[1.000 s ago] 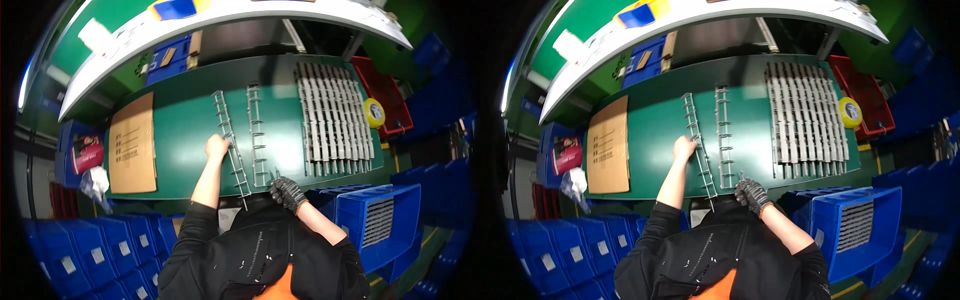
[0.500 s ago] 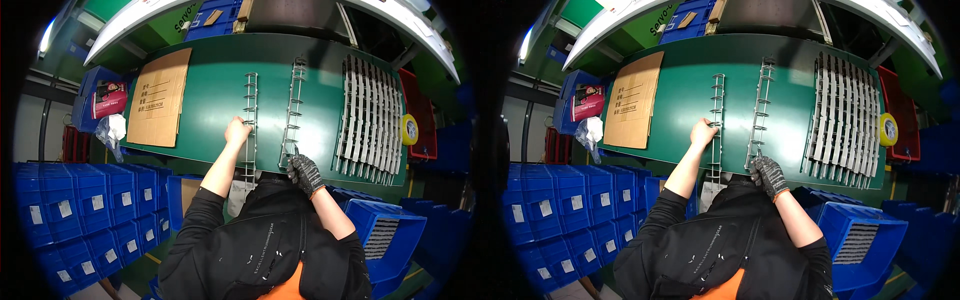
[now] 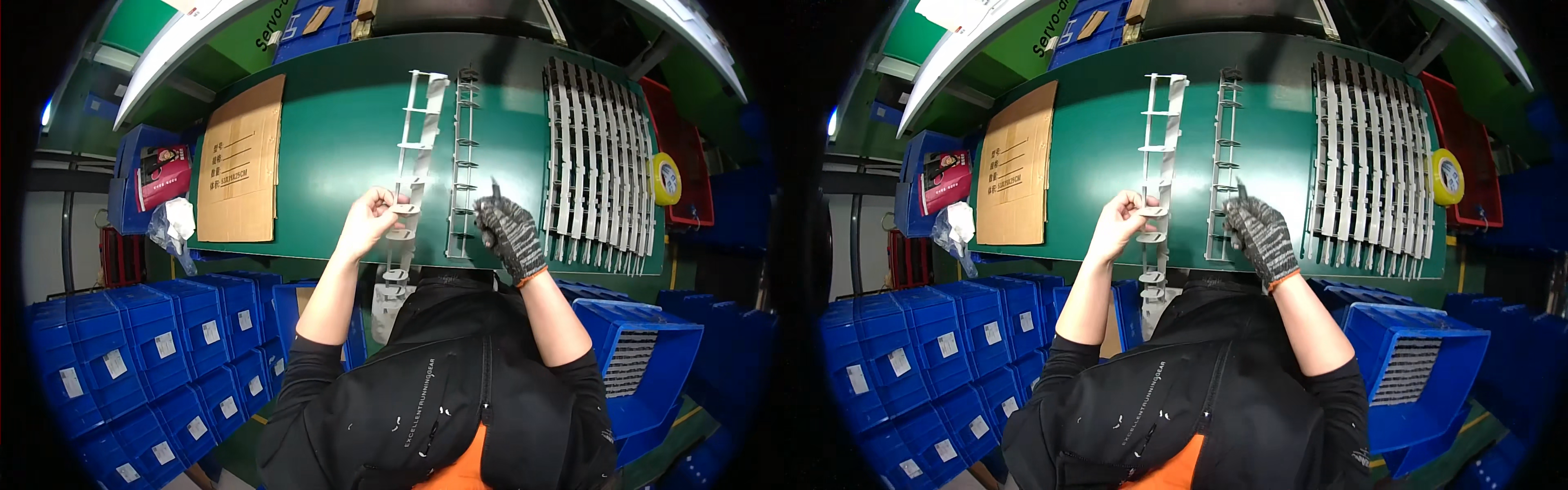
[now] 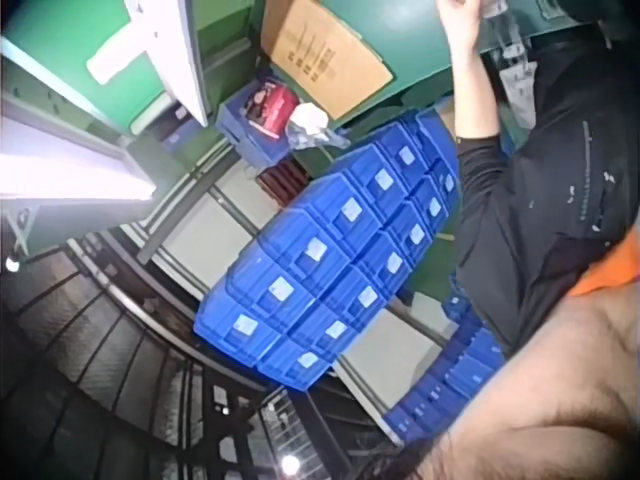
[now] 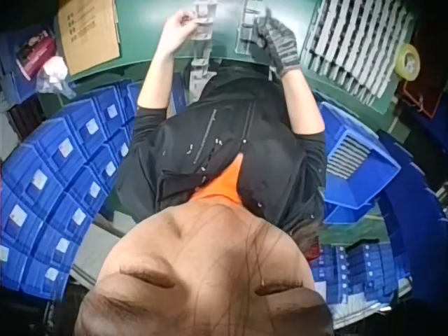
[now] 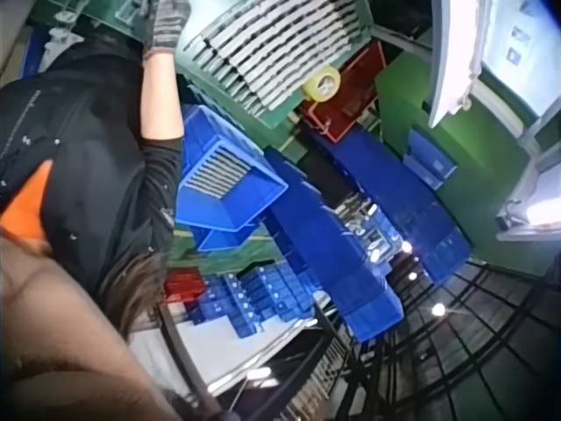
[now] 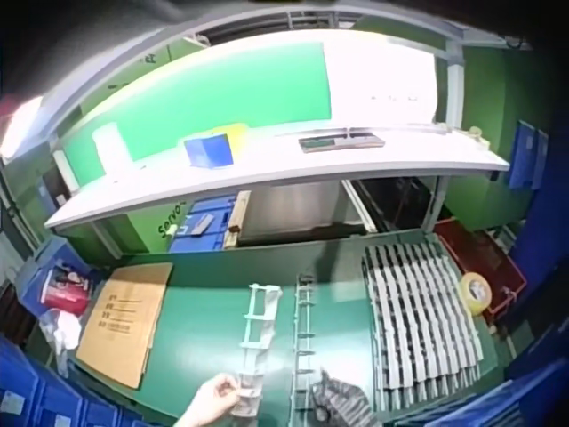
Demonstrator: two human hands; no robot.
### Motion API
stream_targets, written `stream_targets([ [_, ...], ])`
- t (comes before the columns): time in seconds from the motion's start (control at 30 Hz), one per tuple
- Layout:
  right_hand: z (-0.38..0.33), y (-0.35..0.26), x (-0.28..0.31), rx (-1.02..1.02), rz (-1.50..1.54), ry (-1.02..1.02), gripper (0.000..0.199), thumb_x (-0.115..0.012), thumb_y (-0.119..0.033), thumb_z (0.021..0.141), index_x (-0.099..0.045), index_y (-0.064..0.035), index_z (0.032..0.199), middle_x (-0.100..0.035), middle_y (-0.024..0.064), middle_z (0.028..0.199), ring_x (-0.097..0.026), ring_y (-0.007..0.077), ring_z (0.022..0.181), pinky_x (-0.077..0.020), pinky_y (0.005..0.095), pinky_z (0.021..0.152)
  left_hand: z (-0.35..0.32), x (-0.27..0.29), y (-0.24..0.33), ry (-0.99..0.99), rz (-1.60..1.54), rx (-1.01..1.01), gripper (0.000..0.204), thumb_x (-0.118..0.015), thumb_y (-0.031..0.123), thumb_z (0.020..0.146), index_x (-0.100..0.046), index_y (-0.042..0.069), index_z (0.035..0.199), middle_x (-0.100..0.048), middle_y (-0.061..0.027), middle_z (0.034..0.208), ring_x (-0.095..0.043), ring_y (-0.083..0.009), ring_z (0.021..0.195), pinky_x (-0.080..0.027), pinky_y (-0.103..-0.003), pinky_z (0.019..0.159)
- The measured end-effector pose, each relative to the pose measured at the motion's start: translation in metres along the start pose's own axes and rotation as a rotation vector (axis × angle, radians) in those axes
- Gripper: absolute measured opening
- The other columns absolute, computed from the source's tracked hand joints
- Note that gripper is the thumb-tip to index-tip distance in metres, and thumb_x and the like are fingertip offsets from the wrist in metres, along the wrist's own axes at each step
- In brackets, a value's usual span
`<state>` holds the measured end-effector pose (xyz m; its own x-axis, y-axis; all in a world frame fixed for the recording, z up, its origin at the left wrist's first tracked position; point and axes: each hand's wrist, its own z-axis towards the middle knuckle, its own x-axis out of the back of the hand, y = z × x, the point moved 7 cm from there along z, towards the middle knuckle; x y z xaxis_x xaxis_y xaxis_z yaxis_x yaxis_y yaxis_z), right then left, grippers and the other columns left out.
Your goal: The person trims excess material from molded plastic components using a blade, stacks the trimmed components on the workbench, and places the stacks into a blue bin.
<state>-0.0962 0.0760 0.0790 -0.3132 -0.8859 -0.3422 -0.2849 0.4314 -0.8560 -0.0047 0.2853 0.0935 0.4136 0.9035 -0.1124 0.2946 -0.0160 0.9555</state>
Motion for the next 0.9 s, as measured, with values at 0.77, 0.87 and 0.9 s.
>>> stream_targets([
  [0.77,-0.026,-0.064,0.019,0.172,-0.169,0.080,0.023,-0.044,-0.024,0.091,-0.053,-0.0044,0.098,-0.041,-0.0047,0.055,-0.041,0.0043,0.048,-0.0322,0.0194,0.043,-0.045,-0.090,0.007,-0.436,-0.310,0.308,0.031,-0.053,0.017,0.086,-0.048,-0.001,0.111,-0.060,-0.0151,0.092,-0.063,-0.0206,0.062,-0.048,-0.023,0.044],
  [0.87,-0.042,-0.068,0.013,0.116,-0.365,0.023,0.017,-0.046,-0.015,0.089,-0.058,-0.0031,0.091,-0.049,-0.0030,0.060,-0.044,0.0036,0.051,-0.0346,0.0184,0.046,-0.051,-0.088,0.005,-0.420,-0.299,0.326,0.031,-0.053,0.016,0.087,-0.048,-0.001,0.111,-0.061,-0.0146,0.092,-0.064,-0.0202,0.061,-0.047,-0.022,0.042],
  [0.9,-0.043,-0.073,0.014,0.097,-0.375,0.031,0.013,-0.050,-0.009,0.085,-0.060,-0.0018,0.090,-0.055,0.0020,0.063,-0.050,0.0094,0.053,-0.0399,0.0222,0.050,-0.051,-0.087,0.005,-0.403,-0.286,0.333,0.031,-0.053,0.016,0.086,-0.048,-0.001,0.111,-0.061,-0.0145,0.092,-0.064,-0.0203,0.061,-0.046,-0.022,0.042],
])
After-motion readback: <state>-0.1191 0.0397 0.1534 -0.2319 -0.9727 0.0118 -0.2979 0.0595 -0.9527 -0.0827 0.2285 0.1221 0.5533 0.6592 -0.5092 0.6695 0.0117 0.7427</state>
